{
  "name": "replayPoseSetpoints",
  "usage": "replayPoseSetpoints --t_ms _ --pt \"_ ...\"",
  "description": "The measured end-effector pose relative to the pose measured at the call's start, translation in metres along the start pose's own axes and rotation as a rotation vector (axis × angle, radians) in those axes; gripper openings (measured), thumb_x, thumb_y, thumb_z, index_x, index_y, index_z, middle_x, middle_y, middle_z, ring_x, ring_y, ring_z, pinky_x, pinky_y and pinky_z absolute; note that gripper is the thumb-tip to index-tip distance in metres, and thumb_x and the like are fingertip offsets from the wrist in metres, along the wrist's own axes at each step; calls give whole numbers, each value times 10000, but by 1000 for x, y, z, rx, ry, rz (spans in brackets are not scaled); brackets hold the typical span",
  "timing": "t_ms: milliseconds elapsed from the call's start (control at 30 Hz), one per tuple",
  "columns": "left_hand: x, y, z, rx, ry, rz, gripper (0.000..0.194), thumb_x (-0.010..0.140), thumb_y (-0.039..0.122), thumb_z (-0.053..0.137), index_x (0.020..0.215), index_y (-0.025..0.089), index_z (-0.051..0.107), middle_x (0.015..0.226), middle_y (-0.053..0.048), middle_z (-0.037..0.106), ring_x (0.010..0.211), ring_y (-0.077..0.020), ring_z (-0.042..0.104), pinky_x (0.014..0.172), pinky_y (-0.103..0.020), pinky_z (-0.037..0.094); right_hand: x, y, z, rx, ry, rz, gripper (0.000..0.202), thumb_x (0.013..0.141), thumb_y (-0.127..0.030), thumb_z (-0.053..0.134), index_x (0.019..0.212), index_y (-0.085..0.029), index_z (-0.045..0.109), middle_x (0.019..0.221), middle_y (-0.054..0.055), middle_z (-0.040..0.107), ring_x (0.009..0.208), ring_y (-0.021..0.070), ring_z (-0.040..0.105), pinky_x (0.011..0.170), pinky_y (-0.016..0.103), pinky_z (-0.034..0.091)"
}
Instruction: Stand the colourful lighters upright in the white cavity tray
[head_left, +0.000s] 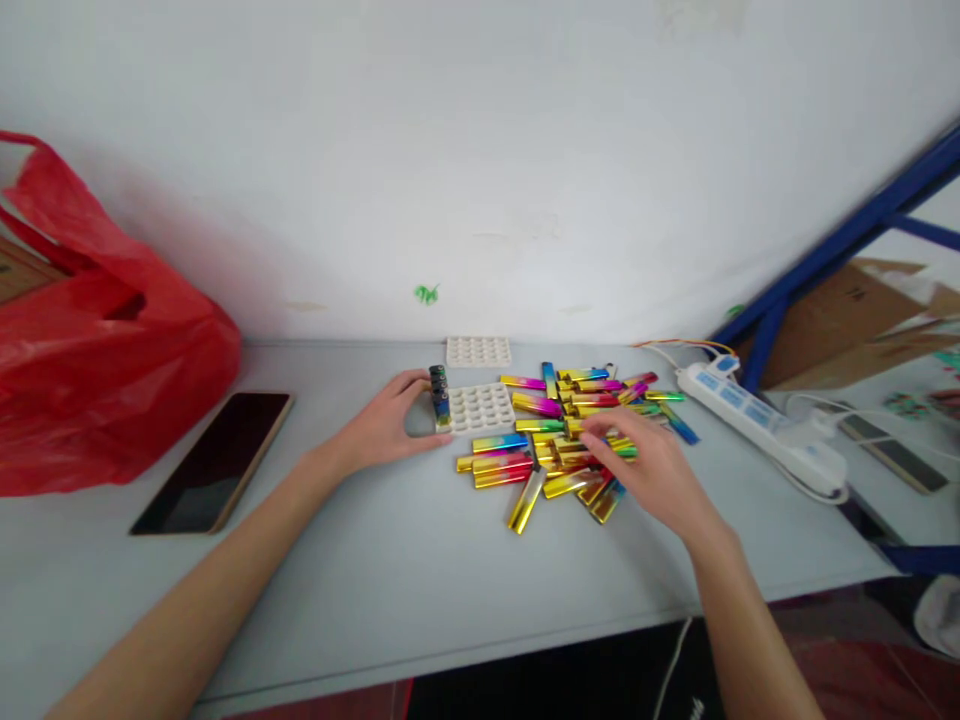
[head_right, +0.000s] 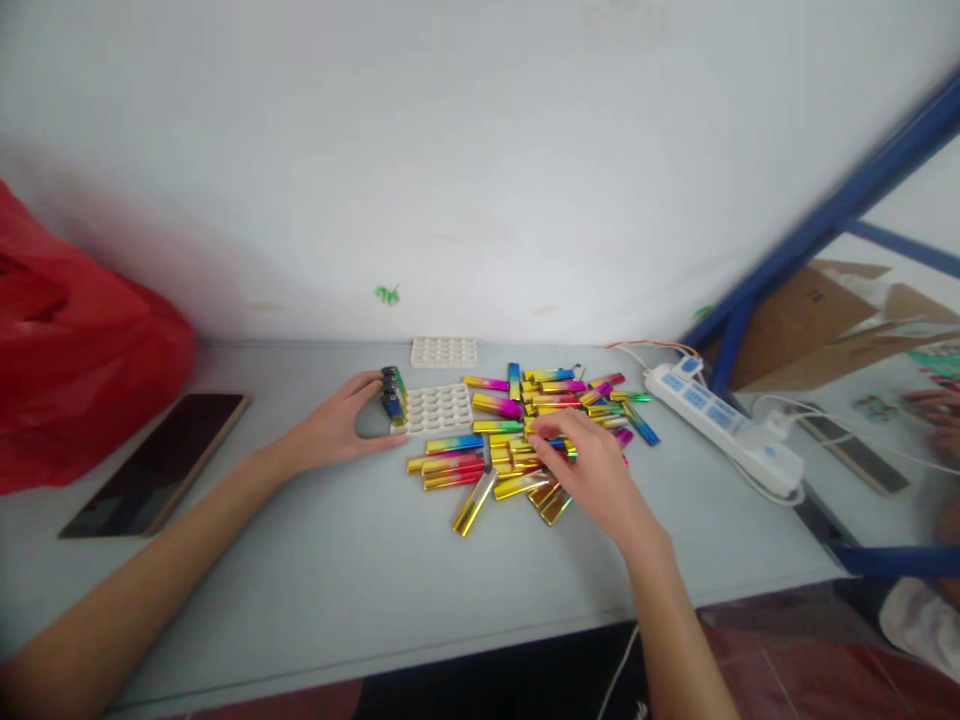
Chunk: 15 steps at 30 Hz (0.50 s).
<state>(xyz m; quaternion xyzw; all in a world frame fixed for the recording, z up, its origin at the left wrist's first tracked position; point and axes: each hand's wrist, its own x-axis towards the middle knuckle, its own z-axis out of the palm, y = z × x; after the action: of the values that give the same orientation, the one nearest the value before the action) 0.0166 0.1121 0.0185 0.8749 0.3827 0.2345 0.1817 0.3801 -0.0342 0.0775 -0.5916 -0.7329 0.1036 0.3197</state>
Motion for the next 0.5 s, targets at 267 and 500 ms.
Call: replayPoseSetpoints --t_ms 267,500 --pt "1 -6 2 25 30 -7 727 786 755 790 1231 201 637 1492 -195 612 1373 -425 628 1220 -596 515 -13 -21 26 26 -121 -65 143 1046 -295 696 1172 -257 751 1209 94 744 1157 276 706 1033 439 572" --pt "0 -8 2 33 14 7 718 805 744 800 1280 245 601 1527 -133 581 1387 -431 612 1238 -621 499 12 -33 52 -99 -291 -151 159 1004 -300 773 1146 -229 757 1188 84 733 1150 282 674 1031 459 540"
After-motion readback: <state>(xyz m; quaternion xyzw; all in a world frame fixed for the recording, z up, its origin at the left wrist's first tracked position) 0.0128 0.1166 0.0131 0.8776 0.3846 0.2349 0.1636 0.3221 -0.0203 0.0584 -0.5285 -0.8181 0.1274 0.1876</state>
